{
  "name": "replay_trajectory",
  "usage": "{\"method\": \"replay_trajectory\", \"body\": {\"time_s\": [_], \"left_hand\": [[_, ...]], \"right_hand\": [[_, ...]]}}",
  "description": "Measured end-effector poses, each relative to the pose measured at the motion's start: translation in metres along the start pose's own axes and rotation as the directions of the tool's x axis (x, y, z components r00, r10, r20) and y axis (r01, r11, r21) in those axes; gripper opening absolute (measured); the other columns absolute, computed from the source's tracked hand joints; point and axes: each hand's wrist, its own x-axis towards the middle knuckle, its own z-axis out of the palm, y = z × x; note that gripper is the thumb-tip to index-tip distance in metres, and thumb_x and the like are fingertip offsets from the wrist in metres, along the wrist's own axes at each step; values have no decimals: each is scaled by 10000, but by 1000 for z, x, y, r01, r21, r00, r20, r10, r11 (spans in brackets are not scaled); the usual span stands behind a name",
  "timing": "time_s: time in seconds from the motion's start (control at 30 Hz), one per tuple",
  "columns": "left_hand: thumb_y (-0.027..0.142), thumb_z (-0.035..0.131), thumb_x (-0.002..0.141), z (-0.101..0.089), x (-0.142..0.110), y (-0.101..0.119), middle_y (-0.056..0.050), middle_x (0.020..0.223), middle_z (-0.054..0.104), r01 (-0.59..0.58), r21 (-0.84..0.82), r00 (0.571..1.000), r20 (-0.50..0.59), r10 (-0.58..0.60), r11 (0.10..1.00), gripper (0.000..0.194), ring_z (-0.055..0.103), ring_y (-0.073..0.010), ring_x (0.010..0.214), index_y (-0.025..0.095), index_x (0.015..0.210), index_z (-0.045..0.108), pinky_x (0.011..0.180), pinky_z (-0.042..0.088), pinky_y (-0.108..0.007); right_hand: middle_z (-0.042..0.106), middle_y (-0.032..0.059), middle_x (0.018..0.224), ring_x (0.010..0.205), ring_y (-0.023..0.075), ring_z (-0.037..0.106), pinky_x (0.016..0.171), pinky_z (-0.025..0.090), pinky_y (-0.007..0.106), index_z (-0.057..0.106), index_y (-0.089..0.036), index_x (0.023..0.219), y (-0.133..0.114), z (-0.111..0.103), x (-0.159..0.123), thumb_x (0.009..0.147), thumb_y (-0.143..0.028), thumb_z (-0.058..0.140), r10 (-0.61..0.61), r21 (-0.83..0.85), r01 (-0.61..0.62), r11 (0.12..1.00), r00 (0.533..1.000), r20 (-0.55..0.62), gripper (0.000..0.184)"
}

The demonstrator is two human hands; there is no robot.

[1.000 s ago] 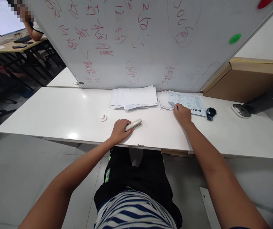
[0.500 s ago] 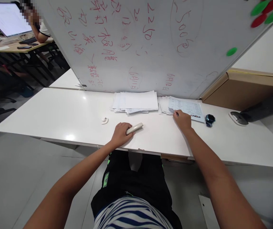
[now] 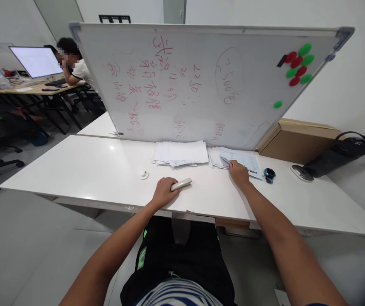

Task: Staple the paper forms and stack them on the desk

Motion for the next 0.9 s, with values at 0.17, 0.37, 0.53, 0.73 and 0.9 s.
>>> {"method": "replay_trajectory", "body": {"time_s": [0.17,0.37,0.53,0.73,0.9], "left_hand": [[293,636,761,1,-1,-2,-44,980,670,15,-15,1000,1,-15,1000,194,582,-234,931,208,935,628,838,427,-360],[354,628,791,-5,-2,-3,-84,1053,649,-27,-5,999,-29,27,1000,287,567,-266,1021,186,1023,606,881,437,-398],[440,585,854,-4,-25,37,-126,1266,587,-141,-228,980,-169,103,963,341,444,-293,1274,194,1090,608,1105,276,-480],[630,318,929,19,-79,108,-152,1150,656,369,-881,929,342,-142,295,621,647,-232,923,162,1265,546,733,544,-356],[553,634,803,40,-124,95,-120,963,697,546,-830,818,500,-285,112,533,611,-152,673,123,1118,646,486,491,-231]], "right_hand": [[690,116,751,689,201,626,599,390,272,649,-112,967,-14,-40,-6,966,-327,372,-61,62,68,996,993,-101,350],[735,125,919,883,238,685,785,510,349,685,-179,936,-34,-111,-39,941,-426,427,33,280,55,958,953,-300,357],[741,92,947,943,245,693,858,548,413,690,-244,932,-61,-142,-89,901,-378,534,22,410,125,904,942,-336,208],[742,48,968,1001,199,680,859,560,358,680,-245,972,-111,-122,-174,876,-151,569,-451,496,565,660,825,-340,174],[742,37,936,963,210,687,863,530,374,653,-257,1021,-132,-103,-230,848,-221,644,-501,513,569,642,819,-281,177]]}}
